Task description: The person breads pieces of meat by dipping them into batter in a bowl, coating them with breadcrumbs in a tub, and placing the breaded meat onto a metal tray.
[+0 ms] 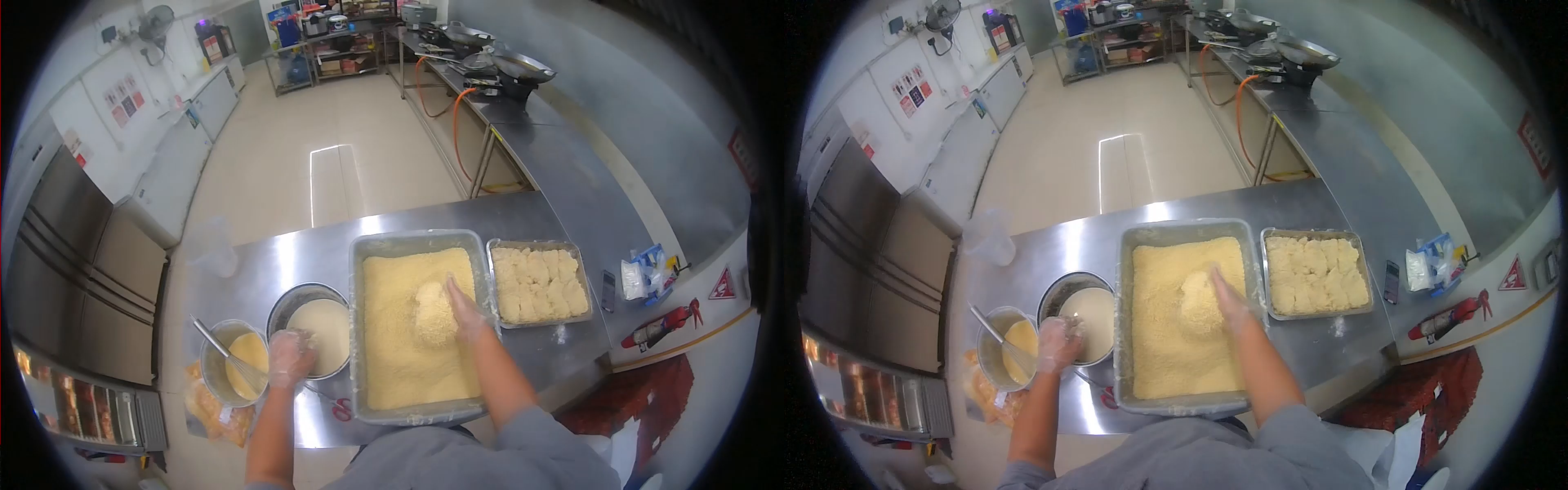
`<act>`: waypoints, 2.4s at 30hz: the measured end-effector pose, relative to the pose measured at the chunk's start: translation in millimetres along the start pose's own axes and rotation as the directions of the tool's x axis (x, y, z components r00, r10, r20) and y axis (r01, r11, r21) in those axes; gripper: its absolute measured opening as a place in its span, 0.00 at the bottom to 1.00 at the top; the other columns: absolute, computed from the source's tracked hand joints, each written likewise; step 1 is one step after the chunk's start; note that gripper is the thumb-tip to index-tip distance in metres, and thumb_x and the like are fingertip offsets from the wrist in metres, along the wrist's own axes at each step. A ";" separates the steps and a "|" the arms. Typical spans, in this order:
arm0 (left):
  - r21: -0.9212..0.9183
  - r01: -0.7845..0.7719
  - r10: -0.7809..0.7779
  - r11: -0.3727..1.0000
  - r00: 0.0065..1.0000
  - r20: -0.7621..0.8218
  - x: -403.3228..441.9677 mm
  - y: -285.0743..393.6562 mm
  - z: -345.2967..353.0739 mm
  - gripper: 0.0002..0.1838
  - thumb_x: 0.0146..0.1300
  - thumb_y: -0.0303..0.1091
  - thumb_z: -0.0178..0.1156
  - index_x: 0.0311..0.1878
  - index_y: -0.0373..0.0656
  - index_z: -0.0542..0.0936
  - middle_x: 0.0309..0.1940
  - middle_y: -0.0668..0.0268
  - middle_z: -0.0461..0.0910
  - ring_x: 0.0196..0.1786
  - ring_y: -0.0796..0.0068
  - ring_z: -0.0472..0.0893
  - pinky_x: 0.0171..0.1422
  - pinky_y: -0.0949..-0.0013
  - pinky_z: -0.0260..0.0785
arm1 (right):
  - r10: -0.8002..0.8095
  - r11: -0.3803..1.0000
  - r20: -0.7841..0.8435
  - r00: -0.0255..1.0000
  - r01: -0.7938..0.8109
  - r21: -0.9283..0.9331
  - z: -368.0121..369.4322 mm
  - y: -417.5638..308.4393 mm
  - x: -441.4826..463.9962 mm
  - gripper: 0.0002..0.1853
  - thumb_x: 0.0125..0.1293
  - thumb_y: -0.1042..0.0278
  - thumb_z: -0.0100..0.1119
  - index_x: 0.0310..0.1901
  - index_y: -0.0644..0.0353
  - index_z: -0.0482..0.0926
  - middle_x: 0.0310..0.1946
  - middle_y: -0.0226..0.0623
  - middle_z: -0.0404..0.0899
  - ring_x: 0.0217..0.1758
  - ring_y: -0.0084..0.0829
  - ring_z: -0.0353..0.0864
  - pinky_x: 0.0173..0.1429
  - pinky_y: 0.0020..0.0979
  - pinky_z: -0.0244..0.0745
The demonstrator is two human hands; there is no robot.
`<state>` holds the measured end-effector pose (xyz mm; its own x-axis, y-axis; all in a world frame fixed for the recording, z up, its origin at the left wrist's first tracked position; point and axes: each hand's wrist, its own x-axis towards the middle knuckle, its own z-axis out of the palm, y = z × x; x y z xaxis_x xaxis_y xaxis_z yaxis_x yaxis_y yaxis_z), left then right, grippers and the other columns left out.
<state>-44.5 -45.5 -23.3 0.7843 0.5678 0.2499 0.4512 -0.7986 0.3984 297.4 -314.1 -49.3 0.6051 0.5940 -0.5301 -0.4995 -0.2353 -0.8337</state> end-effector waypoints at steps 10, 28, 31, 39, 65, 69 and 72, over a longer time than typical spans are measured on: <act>-0.024 0.005 -0.005 1.000 1.000 0.005 -0.3 -3.7 0.7 0.18 0.68 0.44 0.70 0.48 0.37 0.93 0.47 0.46 0.92 0.56 0.42 0.88 0.68 0.44 0.77 | -0.555 0.319 -0.075 0.828 0.128 -0.939 -13.5 21.3 16.8 0.36 0.85 0.36 0.48 0.55 0.69 0.87 0.51 0.63 0.88 0.57 0.65 0.86 0.69 0.62 0.76; -0.057 0.027 -0.027 0.998 1.000 0.009 -3.4 -4.3 1.9 0.19 0.71 0.47 0.69 0.47 0.39 0.93 0.47 0.49 0.93 0.56 0.44 0.88 0.68 0.45 0.76 | -0.182 0.943 -0.012 0.983 0.178 0.280 27.2 37.3 67.4 0.50 0.87 0.25 0.34 0.90 0.64 0.57 0.93 0.46 0.54 0.95 0.44 0.51 0.96 0.49 0.43; -0.072 0.037 -0.036 0.997 0.999 0.018 -1.9 -8.1 1.0 0.19 0.72 0.47 0.69 0.47 0.39 0.93 0.48 0.50 0.93 0.56 0.44 0.88 0.69 0.45 0.76 | -0.480 0.761 0.131 0.867 0.487 -0.429 7.4 68.1 108.3 0.48 0.86 0.31 0.44 0.90 0.66 0.56 0.93 0.52 0.50 0.97 0.48 0.45 0.96 0.52 0.39; -0.029 0.036 -0.036 0.999 0.999 0.006 -7.3 -6.6 6.6 0.18 0.71 0.46 0.69 0.47 0.39 0.93 0.47 0.50 0.92 0.55 0.43 0.88 0.68 0.45 0.76 | -0.419 -0.021 0.422 0.804 0.456 -0.890 110.5 30.4 16.1 0.54 0.80 0.32 0.54 0.91 0.66 0.52 0.94 0.58 0.41 0.98 0.58 0.35 0.96 0.62 0.30; -0.032 0.079 -0.076 0.996 0.993 0.089 1.5 2.0 -6.3 0.17 0.65 0.41 0.70 0.51 0.40 0.90 0.46 0.48 0.90 0.56 0.41 0.85 0.66 0.42 0.76 | -0.633 0.205 0.133 0.763 0.331 -0.921 134.7 21.3 94.4 0.53 0.78 0.40 0.63 0.94 0.52 0.48 0.96 0.51 0.31 0.98 0.56 0.22 0.94 0.66 0.18; -0.044 0.030 -0.030 0.999 1.000 0.007 -1.9 -0.7 -4.0 0.17 0.63 0.39 0.70 0.51 0.40 0.91 0.45 0.49 0.91 0.55 0.42 0.86 0.66 0.42 0.76 | -0.791 0.358 0.076 0.607 0.560 -0.747 98.7 21.5 102.7 0.49 0.80 0.48 0.63 0.94 0.52 0.49 0.96 0.48 0.31 0.98 0.52 0.24 0.96 0.60 0.22; -0.006 0.031 -0.030 1.000 0.999 0.023 -2.1 9.6 -14.6 0.16 0.62 0.38 0.71 0.49 0.40 0.92 0.44 0.50 0.91 0.54 0.43 0.86 0.66 0.43 0.76 | -0.728 0.289 0.154 0.668 0.503 -0.814 50.8 23.3 70.1 0.46 0.81 0.54 0.61 0.93 0.54 0.51 0.96 0.48 0.34 0.99 0.50 0.29 0.97 0.54 0.26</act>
<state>-48.1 -51.4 -7.2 0.7796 0.5872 0.2176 0.4723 -0.7796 0.4114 296.7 -238.9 -98.0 0.6722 0.6868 0.2766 0.6649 -0.3956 -0.6335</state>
